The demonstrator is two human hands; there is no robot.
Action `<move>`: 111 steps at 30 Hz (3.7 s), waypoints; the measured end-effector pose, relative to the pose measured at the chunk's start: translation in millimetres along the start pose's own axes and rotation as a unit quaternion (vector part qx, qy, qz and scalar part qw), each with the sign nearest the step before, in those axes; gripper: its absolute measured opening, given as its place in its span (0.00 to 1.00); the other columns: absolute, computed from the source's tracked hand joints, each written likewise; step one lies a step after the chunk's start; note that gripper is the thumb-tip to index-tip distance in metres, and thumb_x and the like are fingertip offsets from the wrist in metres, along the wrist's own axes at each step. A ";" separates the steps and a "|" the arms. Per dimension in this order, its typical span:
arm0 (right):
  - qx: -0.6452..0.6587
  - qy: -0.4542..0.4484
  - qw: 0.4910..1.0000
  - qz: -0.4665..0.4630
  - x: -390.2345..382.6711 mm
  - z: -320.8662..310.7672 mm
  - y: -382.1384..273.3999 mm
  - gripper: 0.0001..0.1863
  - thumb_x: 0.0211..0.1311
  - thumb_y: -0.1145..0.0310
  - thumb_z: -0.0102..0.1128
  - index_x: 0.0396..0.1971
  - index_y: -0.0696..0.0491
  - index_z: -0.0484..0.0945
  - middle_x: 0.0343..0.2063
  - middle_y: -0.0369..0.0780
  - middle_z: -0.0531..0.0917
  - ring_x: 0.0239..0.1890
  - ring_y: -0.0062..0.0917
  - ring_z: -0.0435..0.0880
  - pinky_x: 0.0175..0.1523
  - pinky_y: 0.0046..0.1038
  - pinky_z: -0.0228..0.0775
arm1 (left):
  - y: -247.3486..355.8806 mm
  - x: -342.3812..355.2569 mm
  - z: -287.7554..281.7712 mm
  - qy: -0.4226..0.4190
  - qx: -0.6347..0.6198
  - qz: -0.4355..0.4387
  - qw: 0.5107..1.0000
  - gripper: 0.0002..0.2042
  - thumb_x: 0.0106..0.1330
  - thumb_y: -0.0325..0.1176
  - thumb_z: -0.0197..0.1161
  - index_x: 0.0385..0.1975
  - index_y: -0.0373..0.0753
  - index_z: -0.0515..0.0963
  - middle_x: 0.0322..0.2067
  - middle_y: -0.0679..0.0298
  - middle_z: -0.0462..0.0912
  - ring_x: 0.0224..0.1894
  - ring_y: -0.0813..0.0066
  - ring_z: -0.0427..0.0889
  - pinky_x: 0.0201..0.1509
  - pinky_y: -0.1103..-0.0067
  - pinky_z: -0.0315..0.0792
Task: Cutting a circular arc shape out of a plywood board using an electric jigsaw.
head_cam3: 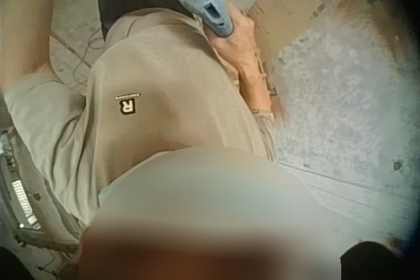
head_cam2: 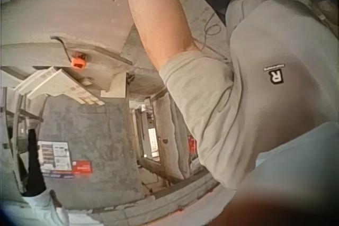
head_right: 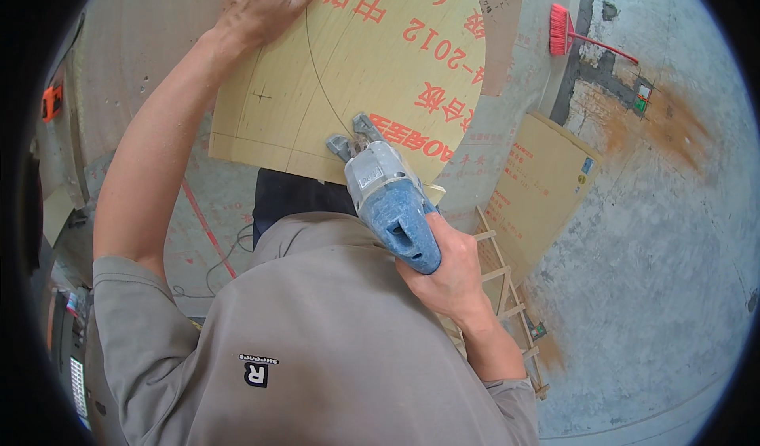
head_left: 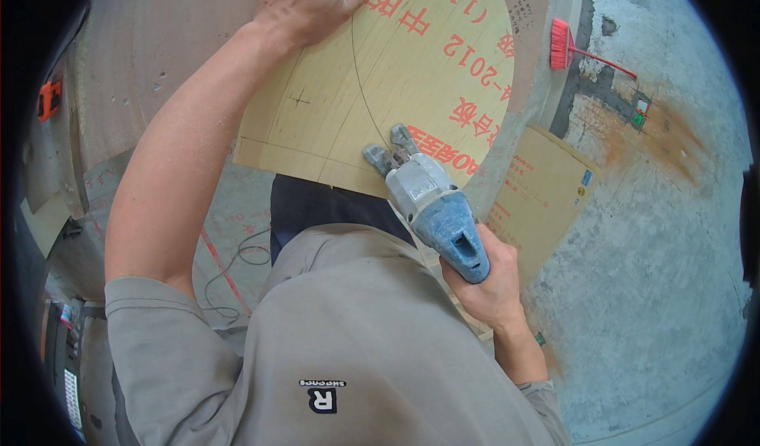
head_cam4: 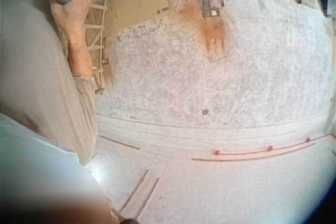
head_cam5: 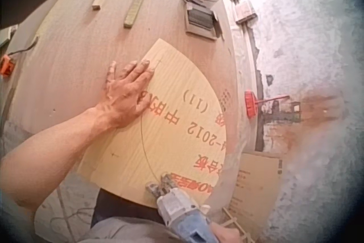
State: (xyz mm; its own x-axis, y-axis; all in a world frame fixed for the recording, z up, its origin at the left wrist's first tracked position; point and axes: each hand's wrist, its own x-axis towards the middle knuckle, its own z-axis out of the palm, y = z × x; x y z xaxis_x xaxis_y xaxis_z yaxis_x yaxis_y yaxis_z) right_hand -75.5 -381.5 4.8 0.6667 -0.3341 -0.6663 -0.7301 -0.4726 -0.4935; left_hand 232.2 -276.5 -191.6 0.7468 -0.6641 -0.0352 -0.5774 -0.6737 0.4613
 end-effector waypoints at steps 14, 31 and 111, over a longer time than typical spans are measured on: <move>-0.018 -0.001 1.000 -0.004 -0.5 2.2 1.5 0.09 0.54 0.77 0.70 0.34 0.57 0.79 0.26 0.44 0.84 0.27 0.37 0.85 0.38 0.30 0.76 | -18.2 93.6 13.8 -0.041 -0.166 0.064 0.983 0.35 0.68 0.45 0.57 0.73 0.34 0.60 0.76 0.42 0.56 0.80 0.47 0.52 0.83 0.52 0.41; -0.051 -0.014 0.998 -0.026 -2.2 -2.0 26.4 0.11 0.51 0.77 0.71 0.32 0.57 0.77 0.25 0.44 0.81 0.26 0.37 0.83 0.37 0.31 0.74 | -19.0 66.0 23.1 -0.031 0.071 0.037 0.996 0.38 0.67 0.45 0.53 0.75 0.33 0.55 0.78 0.46 0.53 0.82 0.54 0.47 0.81 0.44 0.38; -0.008 0.005 1.000 0.005 14.1 8.1 -1.8 0.14 0.49 0.76 0.71 0.36 0.55 0.78 0.28 0.49 0.84 0.32 0.48 0.86 0.38 0.38 0.77 | 5.0 66.5 15.3 -0.006 0.034 0.005 0.999 0.37 0.66 0.47 0.61 0.73 0.37 0.63 0.76 0.54 0.62 0.80 0.58 0.55 0.80 0.42 0.44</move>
State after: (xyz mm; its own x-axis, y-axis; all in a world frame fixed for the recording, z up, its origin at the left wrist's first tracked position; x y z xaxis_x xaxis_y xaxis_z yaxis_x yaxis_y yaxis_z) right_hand -66.0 -378.8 -8.3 0.6614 -0.3460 -0.6654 -0.7338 -0.4820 -0.4787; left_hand 273.9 -328.9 -205.2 0.7375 -0.6740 -0.0424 -0.6055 -0.6878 0.4004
